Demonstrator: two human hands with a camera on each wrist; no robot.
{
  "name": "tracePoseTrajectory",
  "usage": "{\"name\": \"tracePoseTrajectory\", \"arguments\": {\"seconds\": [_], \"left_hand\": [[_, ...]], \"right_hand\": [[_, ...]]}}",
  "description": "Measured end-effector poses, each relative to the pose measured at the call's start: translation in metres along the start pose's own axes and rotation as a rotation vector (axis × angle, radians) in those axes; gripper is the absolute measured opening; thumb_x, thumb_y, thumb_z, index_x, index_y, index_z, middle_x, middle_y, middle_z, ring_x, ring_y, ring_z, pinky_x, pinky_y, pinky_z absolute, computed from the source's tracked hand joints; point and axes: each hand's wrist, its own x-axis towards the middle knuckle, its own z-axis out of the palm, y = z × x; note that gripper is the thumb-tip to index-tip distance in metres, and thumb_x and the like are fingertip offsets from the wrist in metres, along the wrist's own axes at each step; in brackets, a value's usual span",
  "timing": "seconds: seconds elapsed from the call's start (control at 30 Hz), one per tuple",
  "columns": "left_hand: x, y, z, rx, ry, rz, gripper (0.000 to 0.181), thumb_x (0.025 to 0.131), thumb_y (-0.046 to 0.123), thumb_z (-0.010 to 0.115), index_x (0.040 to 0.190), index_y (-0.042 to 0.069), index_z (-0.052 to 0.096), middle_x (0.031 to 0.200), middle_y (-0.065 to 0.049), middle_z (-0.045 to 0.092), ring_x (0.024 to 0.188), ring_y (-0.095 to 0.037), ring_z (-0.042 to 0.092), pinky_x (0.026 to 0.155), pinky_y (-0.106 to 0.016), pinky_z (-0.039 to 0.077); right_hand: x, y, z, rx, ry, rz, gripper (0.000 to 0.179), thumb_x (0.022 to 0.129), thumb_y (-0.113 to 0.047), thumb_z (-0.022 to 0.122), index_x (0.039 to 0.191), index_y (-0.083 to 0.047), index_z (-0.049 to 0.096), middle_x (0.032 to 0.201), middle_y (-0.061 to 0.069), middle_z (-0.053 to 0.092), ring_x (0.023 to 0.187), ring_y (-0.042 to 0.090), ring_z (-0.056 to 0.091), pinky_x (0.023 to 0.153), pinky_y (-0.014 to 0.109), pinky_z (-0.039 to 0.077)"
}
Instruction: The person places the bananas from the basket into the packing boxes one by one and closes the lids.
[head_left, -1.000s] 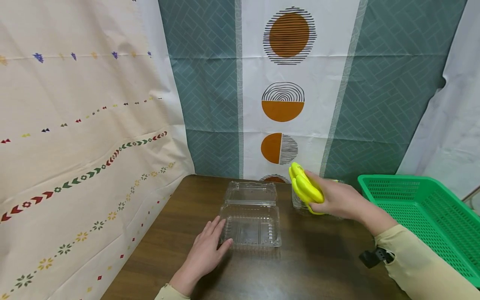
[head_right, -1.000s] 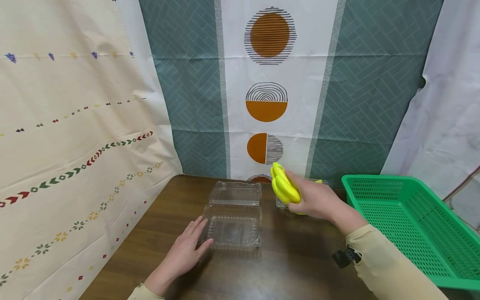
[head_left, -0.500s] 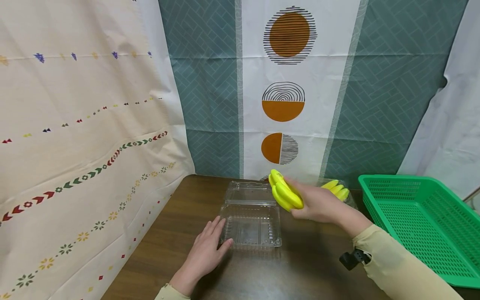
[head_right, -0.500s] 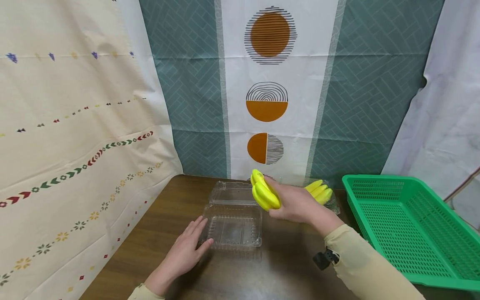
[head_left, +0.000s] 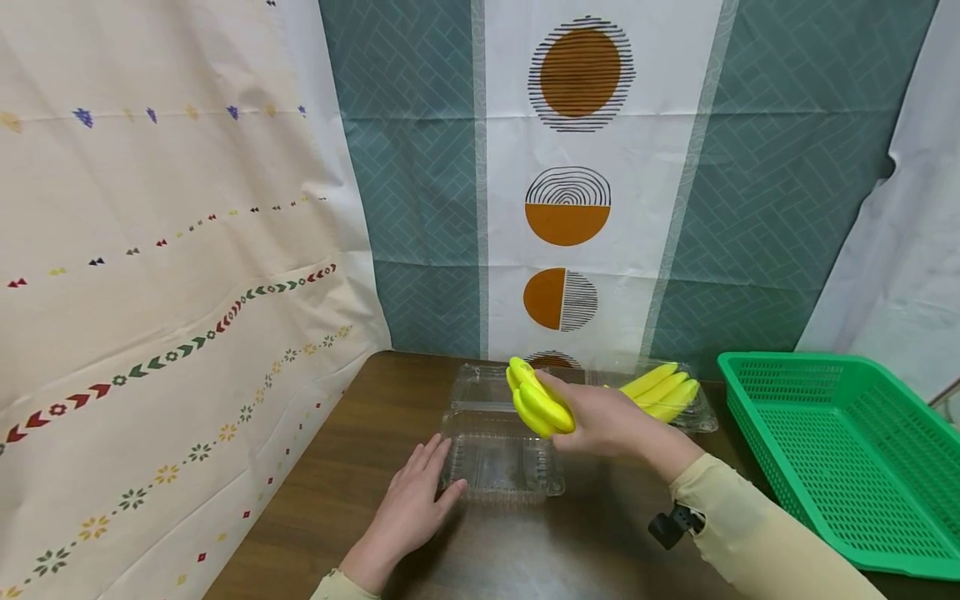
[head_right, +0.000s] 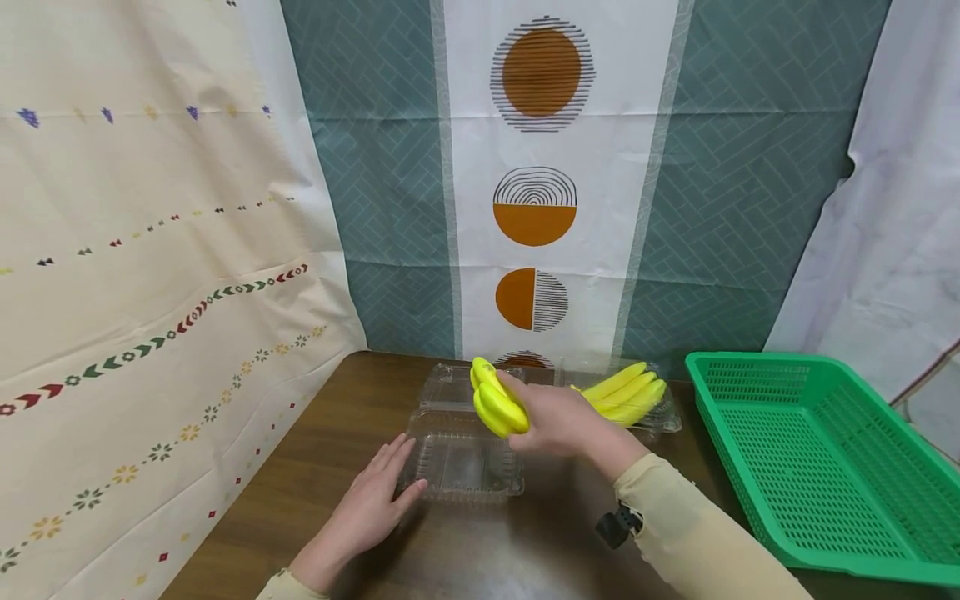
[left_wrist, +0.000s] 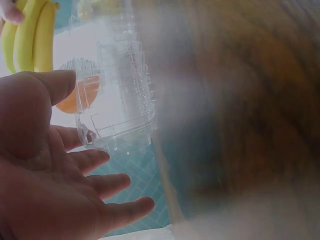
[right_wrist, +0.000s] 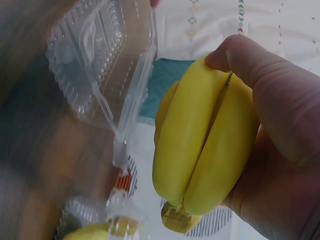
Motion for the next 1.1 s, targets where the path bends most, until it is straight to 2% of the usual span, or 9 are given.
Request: {"name": "tracePoseTrajectory", "arguments": {"seconds": [0.17, 0.57, 0.73, 0.93, 1.1], "left_hand": [[0.001, -0.001, 0.001, -0.001, -0.013, -0.015, 0.077, 0.108, 0.043, 0.073, 0.169, 0.006, 0.043, 0.178, -0.016, 0.034, 0.163, -0.048, 0.028, 0.120, -0.078, 0.030], [0.004, -0.001, 0.001, -0.003, -0.027, -0.040, 0.080, 0.107, 0.046, 0.073, 0.170, 0.007, 0.041, 0.178, -0.015, 0.033, 0.163, -0.048, 0.028, 0.120, -0.078, 0.031], [0.003, -0.001, 0.002, -0.009, -0.020, -0.044, 0.081, 0.107, 0.046, 0.074, 0.170, 0.007, 0.041, 0.178, -0.015, 0.034, 0.162, -0.048, 0.029, 0.119, -0.079, 0.031], [0.002, -0.002, 0.002, -0.008, -0.006, -0.027, 0.081, 0.107, 0.045, 0.074, 0.170, 0.006, 0.040, 0.177, -0.015, 0.035, 0.162, -0.049, 0.030, 0.118, -0.079, 0.032], [0.002, -0.002, 0.002, -0.021, -0.008, -0.024, 0.082, 0.107, 0.045, 0.074, 0.171, 0.006, 0.039, 0.177, -0.016, 0.035, 0.162, -0.049, 0.030, 0.118, -0.080, 0.032]], "right_hand": [[0.009, -0.008, 0.013, -0.017, -0.027, 0.006, 0.100, 0.091, -0.033, 0.085, 0.175, -0.015, 0.034, 0.083, -0.007, 0.055, 0.068, 0.010, 0.052, 0.063, 0.034, 0.045], [0.030, -0.034, 0.042, -0.024, -0.075, -0.075, 0.099, 0.089, -0.033, 0.087, 0.172, -0.011, 0.039, 0.088, -0.009, 0.057, 0.074, 0.011, 0.054, 0.066, 0.033, 0.049], [0.038, -0.039, 0.058, -0.066, -0.078, -0.106, 0.097, 0.088, -0.034, 0.087, 0.171, -0.013, 0.042, 0.089, -0.009, 0.056, 0.074, 0.011, 0.053, 0.066, 0.031, 0.048], [0.044, -0.045, 0.071, -0.095, -0.117, -0.098, 0.097, 0.087, -0.035, 0.086, 0.171, -0.014, 0.042, 0.088, -0.009, 0.057, 0.071, 0.011, 0.052, 0.064, 0.032, 0.047], [0.049, -0.044, 0.080, -0.060, -0.162, -0.088, 0.098, 0.087, -0.036, 0.085, 0.171, -0.014, 0.041, 0.087, -0.010, 0.056, 0.071, 0.011, 0.052, 0.065, 0.033, 0.046]]}}
